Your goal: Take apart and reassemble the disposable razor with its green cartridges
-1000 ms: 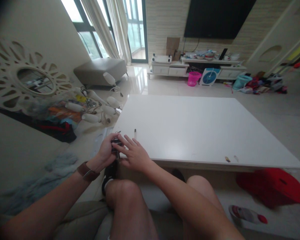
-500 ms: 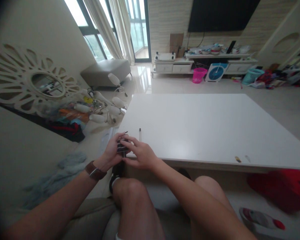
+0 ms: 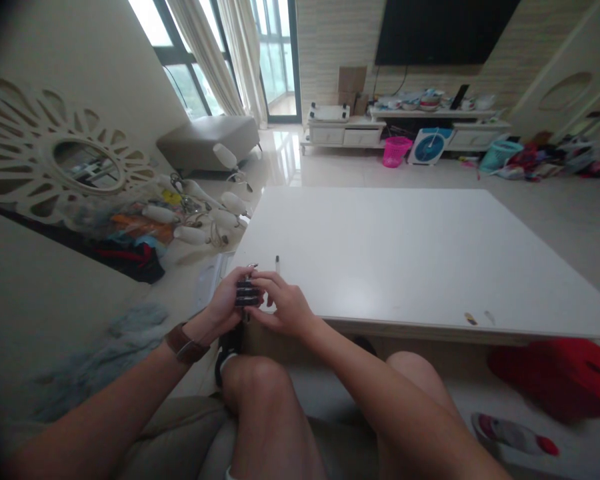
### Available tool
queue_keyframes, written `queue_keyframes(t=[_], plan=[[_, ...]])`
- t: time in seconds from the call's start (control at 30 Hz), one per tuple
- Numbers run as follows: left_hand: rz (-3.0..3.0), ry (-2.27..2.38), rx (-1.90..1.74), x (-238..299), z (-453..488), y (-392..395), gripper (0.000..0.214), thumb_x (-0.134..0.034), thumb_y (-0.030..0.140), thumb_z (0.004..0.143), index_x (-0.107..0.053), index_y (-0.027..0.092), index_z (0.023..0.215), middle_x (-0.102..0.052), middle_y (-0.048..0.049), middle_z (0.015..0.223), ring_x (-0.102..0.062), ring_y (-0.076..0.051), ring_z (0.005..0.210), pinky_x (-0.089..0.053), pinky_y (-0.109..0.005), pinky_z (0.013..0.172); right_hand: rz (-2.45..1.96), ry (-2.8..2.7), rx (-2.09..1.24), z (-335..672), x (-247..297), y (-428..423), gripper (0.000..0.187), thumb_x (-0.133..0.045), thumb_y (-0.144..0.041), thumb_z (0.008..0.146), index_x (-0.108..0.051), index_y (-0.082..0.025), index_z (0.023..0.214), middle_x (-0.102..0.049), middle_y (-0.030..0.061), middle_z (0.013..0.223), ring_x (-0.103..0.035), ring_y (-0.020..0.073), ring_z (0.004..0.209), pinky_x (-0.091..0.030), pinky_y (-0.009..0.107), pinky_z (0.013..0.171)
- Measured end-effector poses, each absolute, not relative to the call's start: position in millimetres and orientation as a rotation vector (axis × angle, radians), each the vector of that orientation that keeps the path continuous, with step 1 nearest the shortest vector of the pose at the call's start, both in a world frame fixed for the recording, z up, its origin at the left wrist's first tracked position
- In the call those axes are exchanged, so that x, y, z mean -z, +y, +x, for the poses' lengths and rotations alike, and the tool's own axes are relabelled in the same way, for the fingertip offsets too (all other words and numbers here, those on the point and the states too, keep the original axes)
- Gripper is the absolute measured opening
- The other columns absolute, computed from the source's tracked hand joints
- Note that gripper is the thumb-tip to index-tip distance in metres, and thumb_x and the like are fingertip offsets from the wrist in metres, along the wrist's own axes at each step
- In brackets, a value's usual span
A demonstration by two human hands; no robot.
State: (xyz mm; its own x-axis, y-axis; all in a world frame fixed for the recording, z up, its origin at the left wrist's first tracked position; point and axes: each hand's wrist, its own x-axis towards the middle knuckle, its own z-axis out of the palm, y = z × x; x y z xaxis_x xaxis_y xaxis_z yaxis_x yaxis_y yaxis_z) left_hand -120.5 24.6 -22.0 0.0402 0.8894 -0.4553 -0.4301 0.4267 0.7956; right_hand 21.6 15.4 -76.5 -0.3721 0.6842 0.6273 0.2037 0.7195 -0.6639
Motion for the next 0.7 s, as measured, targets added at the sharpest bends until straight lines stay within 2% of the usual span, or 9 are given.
queue_keyframes(t=[0.27,0.53,0.7], plan=[[0.487,1.121,-1.112,21.4,-120.1,25.9,0.018,-0.061,0.031,0.075,-0.055,0.016,0.067,-0.056,0.0032,0.054,-0.054,-0.011,0.041,-0.043,-0.021,0.039,-0.725,-1.968,-0.583,19.5,82.8,17.3,0.043,-0.066,-0.034,0.089,-0.051,-0.025,0.128,-0.058,0.0105,0.132,-0.057,0.0092,0.066,-0.053,0.024,0.059],[0.482,1.144,-1.098,19.3,-119.2,23.9,0.015,-0.061,0.029,0.073,-0.054,0.017,0.067,-0.056,0.0033,0.055,-0.053,-0.011,0.040,-0.041,-0.021,0.038,-0.720,-1.990,-0.584,20.4,80.6,16.3,0.042,-0.065,-0.034,0.089,-0.053,-0.024,0.128,-0.059,0.0106,0.132,-0.058,0.0093,0.066,-0.053,0.023,0.055],[0.538,1.177,-1.100,23.2,-121.0,27.4,0.020,-0.057,0.035,0.076,-0.054,0.017,0.070,-0.058,0.0012,0.058,-0.055,-0.012,0.045,-0.042,-0.022,0.041,-0.755,-1.924,-0.584,22.8,80.3,19.6,0.040,-0.066,-0.034,0.088,-0.053,-0.025,0.125,-0.060,0.0091,0.129,-0.058,0.0087,0.063,-0.051,0.024,0.054]])
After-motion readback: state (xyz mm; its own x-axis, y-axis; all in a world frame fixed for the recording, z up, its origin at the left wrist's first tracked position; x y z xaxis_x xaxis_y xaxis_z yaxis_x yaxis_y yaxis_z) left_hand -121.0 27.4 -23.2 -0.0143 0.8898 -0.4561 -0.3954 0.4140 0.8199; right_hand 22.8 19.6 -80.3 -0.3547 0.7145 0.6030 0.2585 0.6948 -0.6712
